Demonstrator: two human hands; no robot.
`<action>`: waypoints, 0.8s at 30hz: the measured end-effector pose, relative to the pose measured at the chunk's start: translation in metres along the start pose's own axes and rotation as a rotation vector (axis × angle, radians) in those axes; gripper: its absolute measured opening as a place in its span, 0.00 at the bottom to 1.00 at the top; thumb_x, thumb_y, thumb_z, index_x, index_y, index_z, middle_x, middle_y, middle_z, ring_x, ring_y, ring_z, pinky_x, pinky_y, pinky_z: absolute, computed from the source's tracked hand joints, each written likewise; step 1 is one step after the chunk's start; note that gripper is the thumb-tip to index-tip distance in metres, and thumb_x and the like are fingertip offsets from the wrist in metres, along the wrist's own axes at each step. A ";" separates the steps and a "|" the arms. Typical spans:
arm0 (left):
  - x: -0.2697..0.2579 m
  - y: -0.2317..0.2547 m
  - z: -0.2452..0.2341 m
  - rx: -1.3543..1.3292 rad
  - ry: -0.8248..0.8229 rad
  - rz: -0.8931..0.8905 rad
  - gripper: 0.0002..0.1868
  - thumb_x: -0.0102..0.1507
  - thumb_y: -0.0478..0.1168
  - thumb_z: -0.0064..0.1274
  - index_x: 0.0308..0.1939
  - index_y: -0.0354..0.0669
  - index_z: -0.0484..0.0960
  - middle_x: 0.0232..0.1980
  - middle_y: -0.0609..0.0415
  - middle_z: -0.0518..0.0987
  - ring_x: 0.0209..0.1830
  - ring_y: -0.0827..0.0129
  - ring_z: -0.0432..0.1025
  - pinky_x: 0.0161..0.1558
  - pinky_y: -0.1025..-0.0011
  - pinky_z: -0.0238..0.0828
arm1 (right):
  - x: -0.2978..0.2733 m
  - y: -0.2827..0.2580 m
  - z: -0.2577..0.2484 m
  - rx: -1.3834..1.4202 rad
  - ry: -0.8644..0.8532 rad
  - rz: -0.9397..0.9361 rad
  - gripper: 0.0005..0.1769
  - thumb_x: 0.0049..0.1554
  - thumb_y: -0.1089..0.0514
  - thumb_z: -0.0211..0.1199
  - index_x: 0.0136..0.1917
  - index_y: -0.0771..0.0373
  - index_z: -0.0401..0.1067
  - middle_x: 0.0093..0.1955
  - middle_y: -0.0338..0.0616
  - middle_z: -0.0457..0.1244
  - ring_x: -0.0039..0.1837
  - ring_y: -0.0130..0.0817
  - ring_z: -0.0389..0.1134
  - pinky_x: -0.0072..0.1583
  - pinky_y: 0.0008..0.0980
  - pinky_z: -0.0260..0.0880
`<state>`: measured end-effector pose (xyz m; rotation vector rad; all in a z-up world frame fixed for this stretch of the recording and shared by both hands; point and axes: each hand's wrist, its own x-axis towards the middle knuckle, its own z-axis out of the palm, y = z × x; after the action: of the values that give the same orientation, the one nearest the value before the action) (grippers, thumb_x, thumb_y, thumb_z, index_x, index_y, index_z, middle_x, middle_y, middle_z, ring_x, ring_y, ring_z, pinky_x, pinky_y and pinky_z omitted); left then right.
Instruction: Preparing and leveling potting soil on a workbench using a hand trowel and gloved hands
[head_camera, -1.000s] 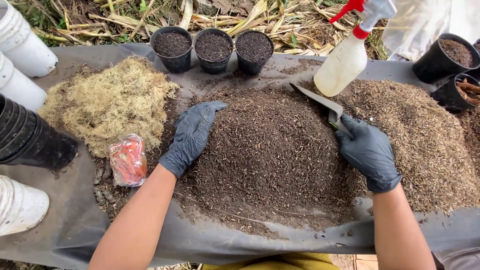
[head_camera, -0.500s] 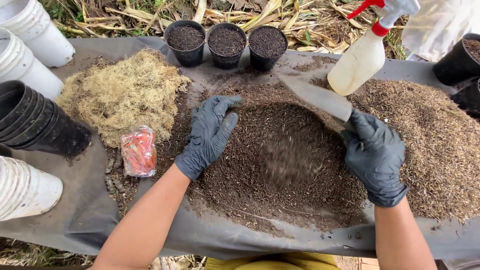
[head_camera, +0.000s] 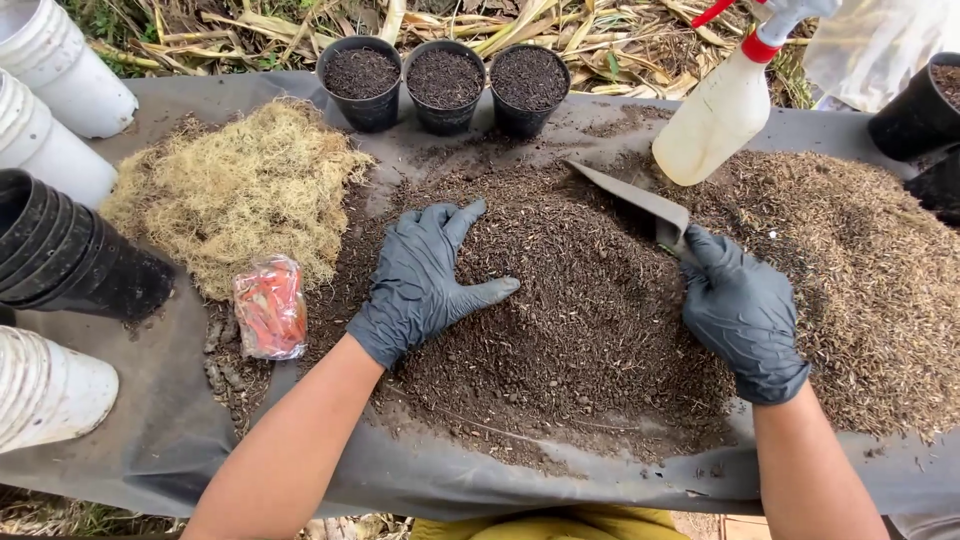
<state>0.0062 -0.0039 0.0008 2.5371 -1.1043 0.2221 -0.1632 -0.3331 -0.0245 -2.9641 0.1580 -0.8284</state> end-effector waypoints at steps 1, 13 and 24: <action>0.001 0.000 -0.003 -0.002 0.003 0.002 0.56 0.54 0.83 0.42 0.74 0.51 0.68 0.62 0.39 0.72 0.54 0.45 0.67 0.56 0.50 0.62 | 0.001 -0.005 -0.002 -0.003 0.002 0.000 0.24 0.61 0.68 0.57 0.67 0.51 0.77 0.52 0.37 0.72 0.37 0.38 0.69 0.36 0.35 0.73; -0.005 0.013 -0.024 -0.653 0.281 0.073 0.18 0.68 0.43 0.49 0.61 0.41 0.75 0.57 0.46 0.77 0.55 0.58 0.76 0.59 0.64 0.73 | 0.005 -0.018 -0.015 0.129 0.249 -0.074 0.29 0.59 0.65 0.70 0.72 0.57 0.72 0.62 0.49 0.71 0.60 0.48 0.73 0.60 0.49 0.76; -0.011 0.017 -0.007 0.051 -0.077 0.263 0.58 0.61 0.79 0.46 0.83 0.55 0.44 0.76 0.39 0.60 0.65 0.42 0.61 0.65 0.45 0.59 | 0.007 -0.019 -0.013 0.220 0.235 -0.057 0.21 0.63 0.67 0.71 0.68 0.62 0.76 0.62 0.50 0.71 0.60 0.50 0.73 0.58 0.47 0.73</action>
<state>-0.0133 -0.0045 0.0082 2.4566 -1.4814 0.2240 -0.1624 -0.3155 -0.0084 -2.6731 -0.0075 -1.1213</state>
